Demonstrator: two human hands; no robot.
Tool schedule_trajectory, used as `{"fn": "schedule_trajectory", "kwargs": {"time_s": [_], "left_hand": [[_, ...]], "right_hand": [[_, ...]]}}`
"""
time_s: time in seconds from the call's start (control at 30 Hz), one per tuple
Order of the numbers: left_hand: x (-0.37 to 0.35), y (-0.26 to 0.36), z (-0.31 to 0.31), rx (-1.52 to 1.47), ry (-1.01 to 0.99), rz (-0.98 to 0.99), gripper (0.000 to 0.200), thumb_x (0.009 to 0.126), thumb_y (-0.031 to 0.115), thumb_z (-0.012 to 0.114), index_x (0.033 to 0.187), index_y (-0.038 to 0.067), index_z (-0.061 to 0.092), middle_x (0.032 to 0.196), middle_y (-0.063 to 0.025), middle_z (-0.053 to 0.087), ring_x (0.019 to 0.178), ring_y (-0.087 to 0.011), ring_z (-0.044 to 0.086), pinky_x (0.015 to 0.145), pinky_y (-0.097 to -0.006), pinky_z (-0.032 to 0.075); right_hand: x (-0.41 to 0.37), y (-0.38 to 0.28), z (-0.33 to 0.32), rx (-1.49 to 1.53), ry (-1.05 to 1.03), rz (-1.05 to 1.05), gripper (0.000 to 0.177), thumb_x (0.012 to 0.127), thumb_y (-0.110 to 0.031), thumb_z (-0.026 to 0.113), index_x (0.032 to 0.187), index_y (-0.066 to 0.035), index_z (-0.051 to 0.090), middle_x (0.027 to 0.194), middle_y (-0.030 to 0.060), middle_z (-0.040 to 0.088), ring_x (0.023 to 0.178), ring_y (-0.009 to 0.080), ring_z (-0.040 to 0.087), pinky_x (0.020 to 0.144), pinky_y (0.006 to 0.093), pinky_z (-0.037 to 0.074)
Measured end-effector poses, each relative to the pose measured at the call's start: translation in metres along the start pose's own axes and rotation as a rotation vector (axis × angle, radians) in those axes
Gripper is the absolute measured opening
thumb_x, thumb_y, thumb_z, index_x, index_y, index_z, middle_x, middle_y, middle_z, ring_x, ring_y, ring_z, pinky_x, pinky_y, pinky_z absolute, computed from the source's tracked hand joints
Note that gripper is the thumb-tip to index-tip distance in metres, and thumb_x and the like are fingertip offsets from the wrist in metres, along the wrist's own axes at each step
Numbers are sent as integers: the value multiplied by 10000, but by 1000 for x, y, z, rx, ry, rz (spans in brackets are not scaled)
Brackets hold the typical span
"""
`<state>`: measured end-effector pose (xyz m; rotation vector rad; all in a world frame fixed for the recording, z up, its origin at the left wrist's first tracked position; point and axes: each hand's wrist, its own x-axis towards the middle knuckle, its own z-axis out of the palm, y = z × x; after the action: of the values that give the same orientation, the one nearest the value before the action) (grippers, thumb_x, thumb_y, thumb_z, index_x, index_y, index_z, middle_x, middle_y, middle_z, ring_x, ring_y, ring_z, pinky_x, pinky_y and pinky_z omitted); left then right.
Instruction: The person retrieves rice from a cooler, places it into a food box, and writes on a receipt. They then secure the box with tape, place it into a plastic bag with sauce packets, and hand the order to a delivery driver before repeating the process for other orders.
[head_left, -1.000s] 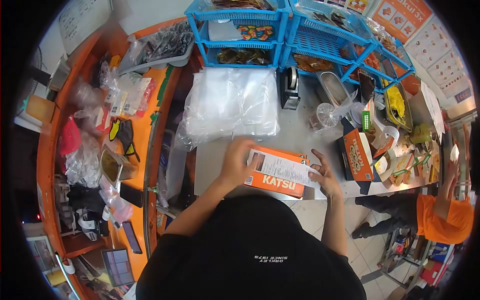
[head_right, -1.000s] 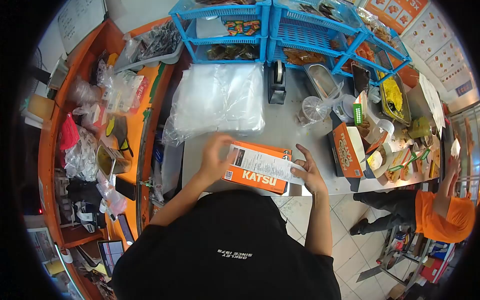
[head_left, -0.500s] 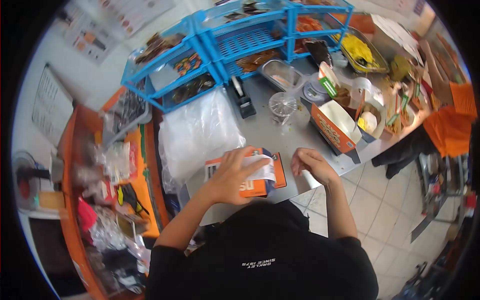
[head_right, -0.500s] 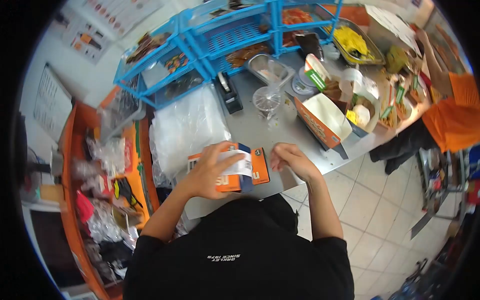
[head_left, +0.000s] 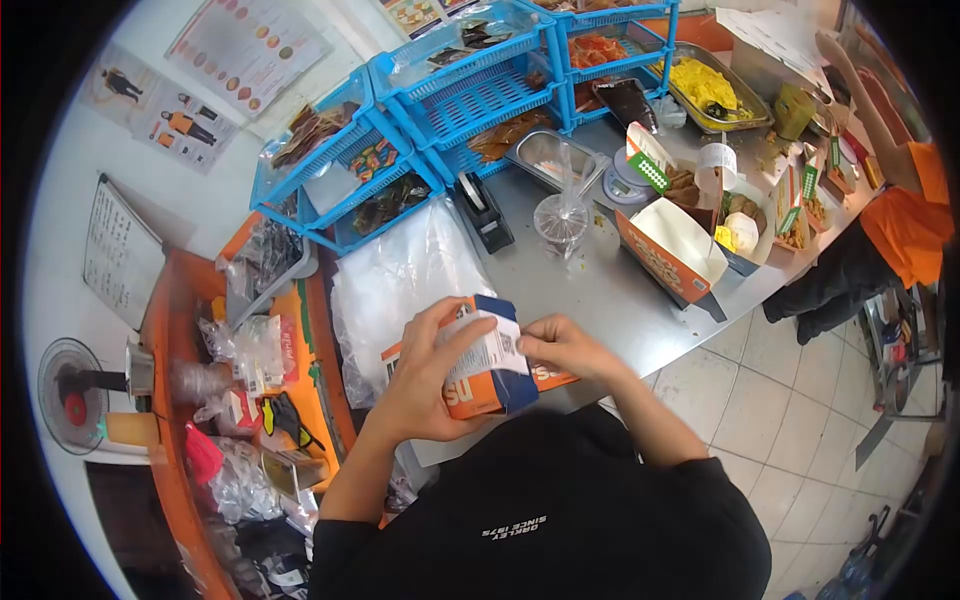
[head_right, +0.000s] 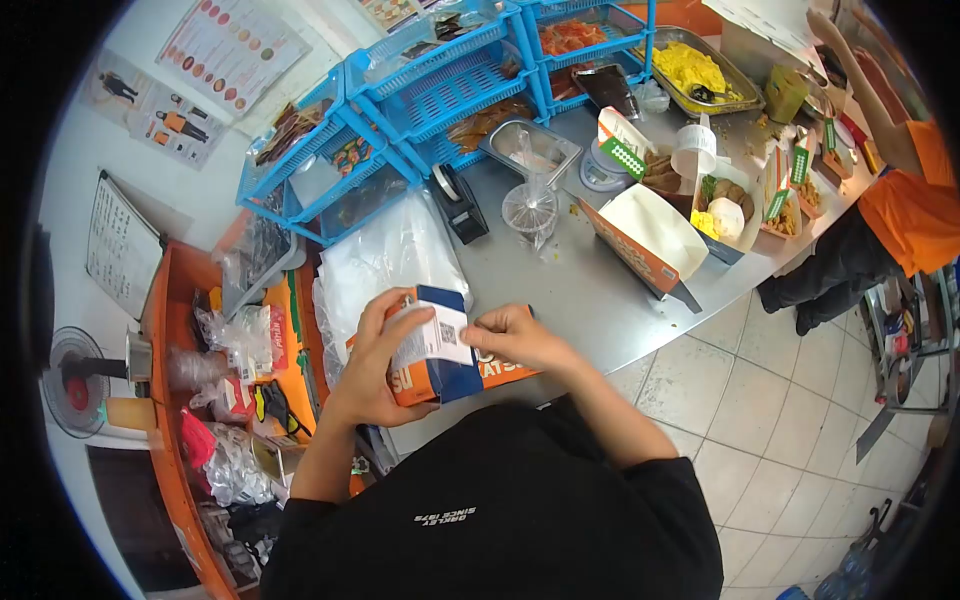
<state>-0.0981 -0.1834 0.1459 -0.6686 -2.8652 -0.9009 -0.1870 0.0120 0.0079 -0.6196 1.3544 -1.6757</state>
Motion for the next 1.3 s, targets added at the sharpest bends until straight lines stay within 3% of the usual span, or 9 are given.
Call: {"fn": "schedule_trajectory", "kwargs": {"time_s": [0.07,0.1,0.23,0.3,0.43,0.77,1.03,1.17,1.3], "left_hand": [[5,0,13,7,44,-1,910,469,247,835,1298,103,490,1347,-218,338,1244,-391,364,1030,-452,315],[7,0,21,16,79,3,910,473,249,831,1302,104,486,1349,-215,338,1248,-391,358,1031,-452,313],[17,-14,48,8,-19,-65,940,489,259,817,1348,137,454,1368,-182,341,1250,-392,351,1043,-467,288],[15,-33,78,-3,-26,-102,948,492,253,810,1362,158,446,1375,-172,343,1260,-382,341,1043,-486,274],[19,-43,121,104,-116,-77,938,522,281,802,1376,162,433,1394,-167,332,1285,-365,317,1035,-509,268],[-126,-116,128,-183,938,-902,210,805,155,670,966,47,590,875,-47,616,782,-160,578,703,-327,432],[-168,-102,143,-336,1080,-1030,192,817,88,637,995,25,602,810,-71,620,719,-134,577,636,-272,464],[-154,-97,122,-327,965,-737,190,822,77,621,992,-2,591,822,-107,622,738,-188,604,684,-308,492],[-186,-83,139,-388,1052,-704,146,847,85,606,979,24,612,898,-111,626,825,-197,609,750,-318,482]], "right_hand": [[6,19,63,947,386,76,356,957,-340,519,1088,-18,594,854,33,598,682,128,552,616,228,471],[29,91,85,536,507,-261,460,960,-357,492,1278,-26,477,1067,68,593,874,167,586,747,256,491],[-4,75,41,-244,-58,422,373,934,-340,514,1175,-64,577,855,105,622,832,138,597,685,278,498],[-42,73,4,-695,-138,-156,252,926,-270,553,931,-26,616,723,62,591,682,117,592,610,275,478],[-82,-14,-48,-507,-265,508,249,895,-238,602,825,-1,630,612,29,552,484,85,488,461,236,415],[7,5,-51,-666,285,21,498,876,-260,617,1276,-8,462,1291,158,475,1169,281,476,948,396,408],[95,-47,5,-751,202,71,183,853,-158,628,912,15,644,715,137,627,977,255,579,819,357,455],[210,-21,79,-925,-231,-862,158,813,-176,650,840,-21,665,800,164,646,762,368,607,656,425,473],[314,73,49,-1780,-215,-403,398,785,-400,646,807,-3,651,826,211,650,777,369,627,693,463,493]]}}
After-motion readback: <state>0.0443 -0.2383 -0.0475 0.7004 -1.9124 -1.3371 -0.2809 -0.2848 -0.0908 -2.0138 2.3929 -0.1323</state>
